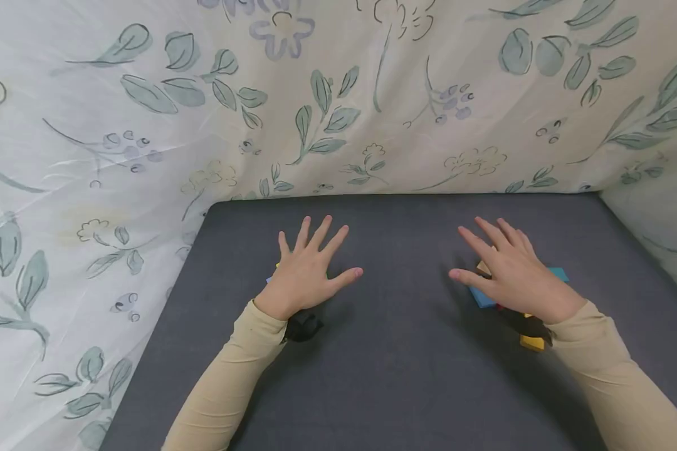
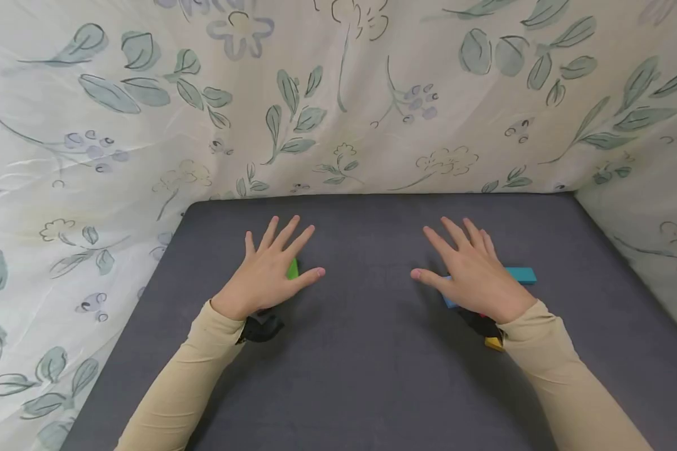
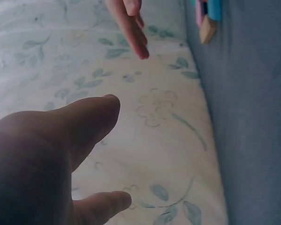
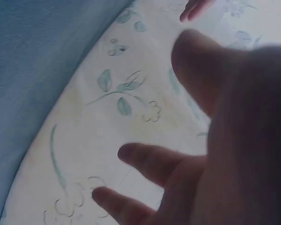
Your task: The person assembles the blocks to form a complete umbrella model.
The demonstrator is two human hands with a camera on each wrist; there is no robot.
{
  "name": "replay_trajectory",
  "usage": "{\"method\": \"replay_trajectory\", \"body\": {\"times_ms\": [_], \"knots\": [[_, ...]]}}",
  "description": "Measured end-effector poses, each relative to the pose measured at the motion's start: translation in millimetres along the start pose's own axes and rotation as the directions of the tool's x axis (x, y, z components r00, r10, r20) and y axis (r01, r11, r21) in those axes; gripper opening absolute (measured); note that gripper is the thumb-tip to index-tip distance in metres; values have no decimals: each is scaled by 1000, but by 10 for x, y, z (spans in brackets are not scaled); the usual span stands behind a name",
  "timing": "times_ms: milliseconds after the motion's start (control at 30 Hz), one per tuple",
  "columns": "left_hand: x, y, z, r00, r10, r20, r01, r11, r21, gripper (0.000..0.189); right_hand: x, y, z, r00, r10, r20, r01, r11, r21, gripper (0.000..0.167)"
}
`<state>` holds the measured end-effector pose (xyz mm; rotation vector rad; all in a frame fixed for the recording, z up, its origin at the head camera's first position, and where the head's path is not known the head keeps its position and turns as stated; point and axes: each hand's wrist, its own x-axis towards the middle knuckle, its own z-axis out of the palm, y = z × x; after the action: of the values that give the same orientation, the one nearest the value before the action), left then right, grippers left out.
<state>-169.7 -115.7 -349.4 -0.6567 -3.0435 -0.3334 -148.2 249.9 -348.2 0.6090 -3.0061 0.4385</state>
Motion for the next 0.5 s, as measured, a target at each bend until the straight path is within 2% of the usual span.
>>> {"method": "replay_trajectory", "body": {"times_ms": [300,500], "knots": [[4,-78,217,998,60,7,-60,998,35,82,-68,177,129,996,-36,77,37,999,-19,90],[-37,-104,368,993,113,27,-114,993,40,82,-159,303,250,992,-102,75,103,995,-9,86]]}}
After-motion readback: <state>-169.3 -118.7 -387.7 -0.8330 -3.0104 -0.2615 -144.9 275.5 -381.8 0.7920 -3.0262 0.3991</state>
